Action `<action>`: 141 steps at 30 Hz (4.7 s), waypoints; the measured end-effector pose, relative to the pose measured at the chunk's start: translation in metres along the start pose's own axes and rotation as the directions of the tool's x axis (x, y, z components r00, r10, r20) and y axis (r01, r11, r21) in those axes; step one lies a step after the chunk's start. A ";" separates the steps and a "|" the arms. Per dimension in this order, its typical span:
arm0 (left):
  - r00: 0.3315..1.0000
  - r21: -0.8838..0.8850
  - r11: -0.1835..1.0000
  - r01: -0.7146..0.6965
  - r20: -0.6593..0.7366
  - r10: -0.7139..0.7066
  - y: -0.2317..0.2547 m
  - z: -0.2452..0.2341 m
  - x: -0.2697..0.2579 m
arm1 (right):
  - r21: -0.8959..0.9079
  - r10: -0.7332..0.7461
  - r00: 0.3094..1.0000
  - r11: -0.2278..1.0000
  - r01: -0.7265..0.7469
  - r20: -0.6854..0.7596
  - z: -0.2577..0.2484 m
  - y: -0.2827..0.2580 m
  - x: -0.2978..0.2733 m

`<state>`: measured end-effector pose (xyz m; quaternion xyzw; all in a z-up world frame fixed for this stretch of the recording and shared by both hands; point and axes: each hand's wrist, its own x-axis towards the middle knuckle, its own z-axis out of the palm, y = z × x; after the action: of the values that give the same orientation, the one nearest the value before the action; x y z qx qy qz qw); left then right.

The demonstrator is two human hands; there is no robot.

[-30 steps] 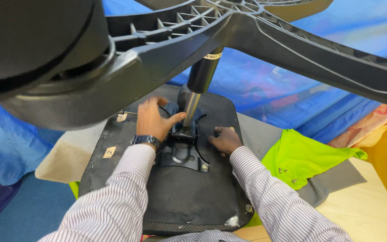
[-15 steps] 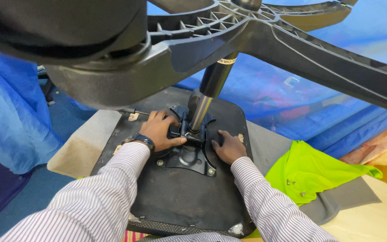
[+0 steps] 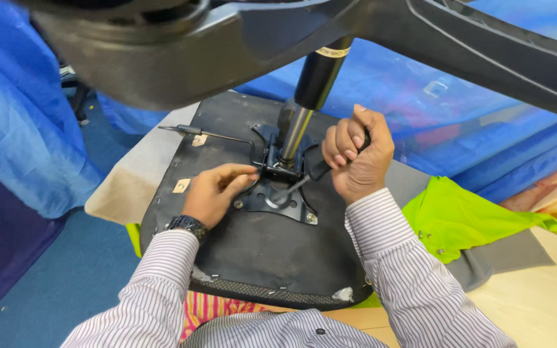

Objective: The person uses a screwdriver to tighten screws on the underside of an office chair seat, securing the seat to the gas lift mechanism. The person repeatedly repositions the chair and adjusts the screwdriver to access different screws.

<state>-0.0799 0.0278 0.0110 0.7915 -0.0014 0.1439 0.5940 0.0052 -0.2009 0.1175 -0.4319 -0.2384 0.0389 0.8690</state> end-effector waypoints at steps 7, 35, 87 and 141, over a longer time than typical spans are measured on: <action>1.000 0.234 0.972 -0.020 0.007 0.019 0.022 -0.001 -0.018 | 0.129 0.074 0.996 0.988 -0.081 0.059 0.038 0.051 0.008; 0.936 0.205 0.973 0.103 -0.352 -0.025 0.001 0.020 -0.024 | -0.236 0.133 0.960 0.969 -0.074 0.245 0.079 0.067 0.025; 0.980 0.143 0.990 0.014 -0.199 0.015 0.023 0.022 -0.008 | -0.184 0.111 0.993 0.977 -0.103 0.038 0.070 0.084 0.020; 0.976 0.020 0.998 0.052 -0.213 -0.047 0.015 0.002 -0.005 | -0.604 0.192 0.931 0.796 0.038 0.312 0.053 0.013 0.006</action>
<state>-0.0873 0.0206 0.0237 0.7789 0.0836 0.2125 0.5842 -0.0116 -0.1528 0.1366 -0.6796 -0.3740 0.0751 0.6267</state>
